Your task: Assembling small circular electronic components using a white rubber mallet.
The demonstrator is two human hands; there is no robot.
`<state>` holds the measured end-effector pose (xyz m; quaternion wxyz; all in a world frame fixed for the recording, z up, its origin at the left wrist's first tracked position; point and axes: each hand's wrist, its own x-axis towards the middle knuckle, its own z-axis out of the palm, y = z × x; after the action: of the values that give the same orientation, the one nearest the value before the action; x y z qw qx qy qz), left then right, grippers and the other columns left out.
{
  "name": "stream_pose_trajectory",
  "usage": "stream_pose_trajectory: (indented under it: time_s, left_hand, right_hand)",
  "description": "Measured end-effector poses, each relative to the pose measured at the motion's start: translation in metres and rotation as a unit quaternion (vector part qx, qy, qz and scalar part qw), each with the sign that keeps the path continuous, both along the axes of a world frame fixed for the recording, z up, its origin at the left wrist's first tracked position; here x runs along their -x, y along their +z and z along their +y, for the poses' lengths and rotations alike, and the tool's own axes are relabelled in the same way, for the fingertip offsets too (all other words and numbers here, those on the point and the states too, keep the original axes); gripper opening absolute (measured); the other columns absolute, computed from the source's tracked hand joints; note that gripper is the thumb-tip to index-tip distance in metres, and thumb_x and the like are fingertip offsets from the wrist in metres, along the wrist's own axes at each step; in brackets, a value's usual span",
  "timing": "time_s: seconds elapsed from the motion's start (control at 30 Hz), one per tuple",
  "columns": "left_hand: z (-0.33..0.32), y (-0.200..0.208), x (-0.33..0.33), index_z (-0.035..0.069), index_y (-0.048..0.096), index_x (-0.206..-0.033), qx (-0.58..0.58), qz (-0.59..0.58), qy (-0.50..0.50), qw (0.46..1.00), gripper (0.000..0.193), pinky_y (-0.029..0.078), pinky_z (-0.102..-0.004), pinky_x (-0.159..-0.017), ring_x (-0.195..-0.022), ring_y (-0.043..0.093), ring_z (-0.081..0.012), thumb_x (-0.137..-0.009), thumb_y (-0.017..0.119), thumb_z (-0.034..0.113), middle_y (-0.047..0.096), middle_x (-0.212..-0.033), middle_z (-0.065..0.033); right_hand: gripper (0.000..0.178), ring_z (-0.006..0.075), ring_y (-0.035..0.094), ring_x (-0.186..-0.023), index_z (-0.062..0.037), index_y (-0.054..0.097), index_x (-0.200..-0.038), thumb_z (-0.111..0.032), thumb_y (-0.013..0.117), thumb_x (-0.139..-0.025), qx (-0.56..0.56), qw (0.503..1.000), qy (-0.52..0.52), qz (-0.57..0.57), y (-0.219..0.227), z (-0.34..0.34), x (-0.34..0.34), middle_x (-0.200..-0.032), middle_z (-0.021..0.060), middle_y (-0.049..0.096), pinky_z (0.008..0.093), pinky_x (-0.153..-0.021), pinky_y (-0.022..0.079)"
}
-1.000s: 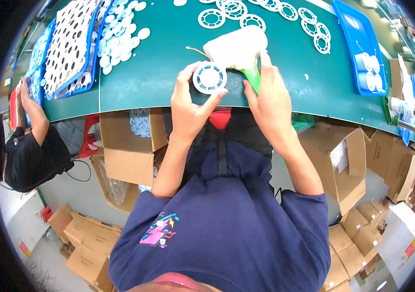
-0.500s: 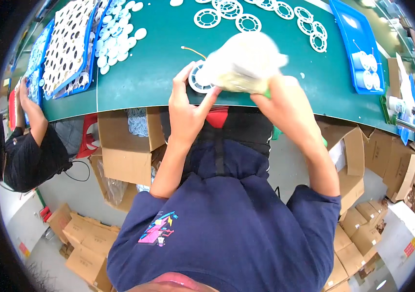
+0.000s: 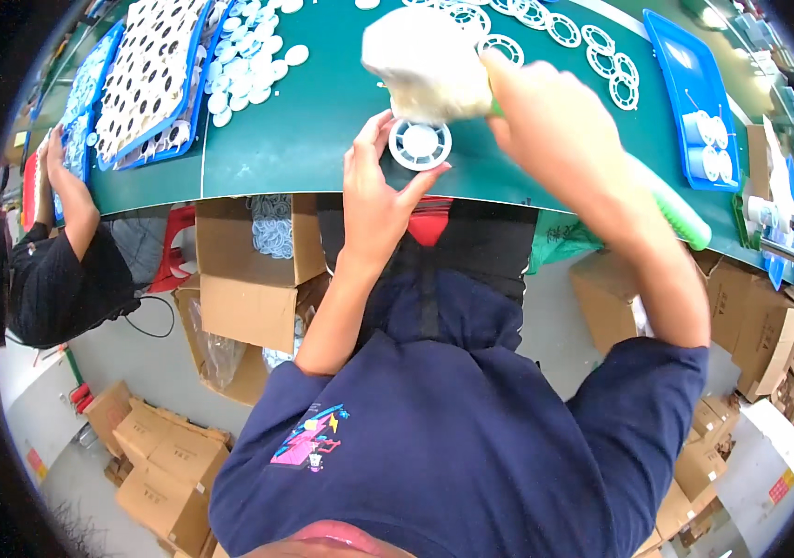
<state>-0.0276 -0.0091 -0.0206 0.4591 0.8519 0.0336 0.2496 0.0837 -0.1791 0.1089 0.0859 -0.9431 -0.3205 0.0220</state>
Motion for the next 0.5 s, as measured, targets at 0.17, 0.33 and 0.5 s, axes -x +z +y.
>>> stream_pose_trajectory:
  time_s: [0.17, 0.33, 0.5]
  left_hand:
    - [-0.001, -0.008, 0.005, -0.004, 0.049, -0.14, -0.007, -0.02, 0.035, 0.999, 0.084, 0.049, -0.045, -0.095, -0.108, 0.064, -0.0373, -0.077, 0.091, 0.031, 0.071, -0.119, -0.0178]
    - [0.013, -0.024, -0.004, -0.001, 0.06, -0.134, -0.103, -0.046, -0.033, 0.993, 0.063, 0.051, -0.0431, -0.097, -0.109, 0.068, -0.0348, -0.081, 0.083, 0.022, 0.075, -0.116, -0.0142]
    - [0.006, -0.017, -0.003, -0.009, 0.04, -0.148, -0.029, -0.084, 0.019, 0.996, 0.08, 0.051, -0.0422, -0.097, -0.105, 0.072, -0.0306, -0.084, 0.08, 0.018, 0.075, -0.113, -0.0139]
  right_hand:
    - [0.033, 0.0399, 0.071, -0.074, -0.0041, 0.061, -0.115, -0.004, 0.069, -0.083, -0.038, 0.987, 0.111, -0.111, 0.015, 0.018, 0.011, -0.085, 0.019, 0.071, 0.0468, -0.062, 0.057]
    - [0.022, 0.0273, 0.07, -0.068, -0.0105, 0.059, -0.107, -0.008, 0.065, -0.086, -0.032, 0.978, 0.138, -0.154, 0.028, 0.029, 0.039, -0.075, 0.0067, 0.06, 0.038, -0.053, 0.054]
    - [0.023, 0.0227, 0.067, -0.066, -0.011, 0.06, -0.104, -0.01, 0.068, -0.082, 0.027, 0.981, 0.127, -0.144, 0.004, 0.007, 0.057, -0.075, 0.0052, 0.056, 0.0364, -0.053, 0.05]
